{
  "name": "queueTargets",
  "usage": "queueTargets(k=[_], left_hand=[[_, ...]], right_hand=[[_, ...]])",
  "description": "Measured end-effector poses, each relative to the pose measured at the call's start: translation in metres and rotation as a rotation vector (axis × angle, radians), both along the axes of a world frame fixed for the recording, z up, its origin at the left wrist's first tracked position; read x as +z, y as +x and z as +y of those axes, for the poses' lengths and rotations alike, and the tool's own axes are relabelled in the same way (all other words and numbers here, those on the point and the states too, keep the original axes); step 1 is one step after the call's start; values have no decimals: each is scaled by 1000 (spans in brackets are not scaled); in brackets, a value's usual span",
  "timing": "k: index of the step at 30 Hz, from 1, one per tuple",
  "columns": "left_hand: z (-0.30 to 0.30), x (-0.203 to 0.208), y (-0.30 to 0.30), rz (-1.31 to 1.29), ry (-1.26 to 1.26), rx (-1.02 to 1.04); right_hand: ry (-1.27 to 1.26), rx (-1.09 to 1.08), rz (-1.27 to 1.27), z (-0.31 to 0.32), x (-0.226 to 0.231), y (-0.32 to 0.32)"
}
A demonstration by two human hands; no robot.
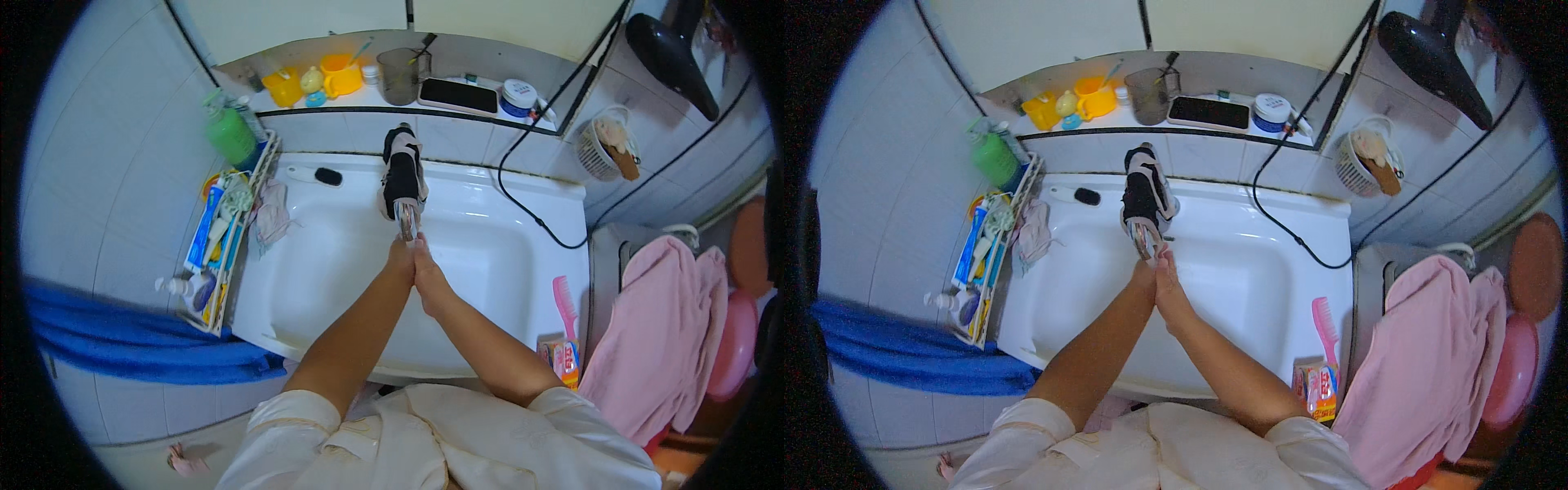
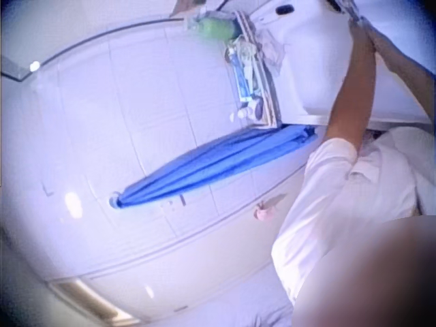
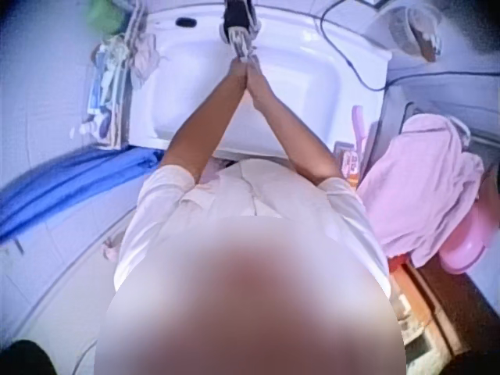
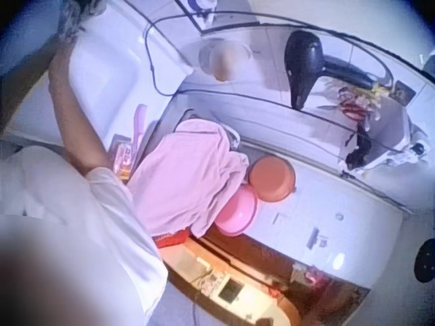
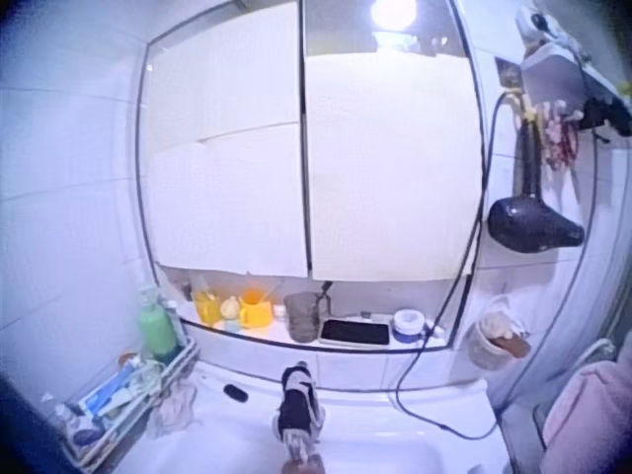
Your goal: The person washes a small black-and-white cloth by hand in a bathroom sink. They wet the cloth, apply liquid soap from a green bottle, rub and rinse it repeatedly, then wring it out. The person briefly handles a pink towel on a nearby washing machine before returning to rinse the cloth again.
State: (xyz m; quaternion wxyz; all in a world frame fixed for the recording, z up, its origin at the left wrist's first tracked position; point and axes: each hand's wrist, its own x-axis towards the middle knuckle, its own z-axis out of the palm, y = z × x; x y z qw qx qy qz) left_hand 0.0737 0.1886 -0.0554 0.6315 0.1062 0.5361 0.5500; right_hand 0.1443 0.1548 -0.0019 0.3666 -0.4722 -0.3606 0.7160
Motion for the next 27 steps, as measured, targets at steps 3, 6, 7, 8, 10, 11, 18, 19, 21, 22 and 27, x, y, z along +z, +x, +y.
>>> queueTargets(k=[3,6,7,8,10,11,18,19,21,22,27], left_hand=[[14,-11,10,-98,36,-16],[-3,23,17,-250,-3,1],[-7,23,13,-241,-51,4],[-8,22,10,-230,-97,-3],[-8,9,-2,-287,-51,-63],[-7,-2,-6,-323,-25,-85],[9,-18,20,65,-72,-206],[9,-15,23,189,-59,-146],[9,-11,26,386,-88,-53],[8,-3,23,469,-130,-22],[1,-16,-11,-80,70,-26]], right_hand=[[-202,44,14,29,-19,3],[-338,-75,100,46,-7,-10],[-382,-90,165,47,-9,-15],[-248,-127,140,46,-24,-20],[17,-181,78,41,-62,-29],[-17,-226,81,38,-63,-29],[-85,-531,96,36,-70,-11],[-60,-554,107,36,-72,-11],[-42,-539,20,39,-76,-14],[-36,-531,-16,40,-78,-18],[68,-348,-119,40,-91,-32]])
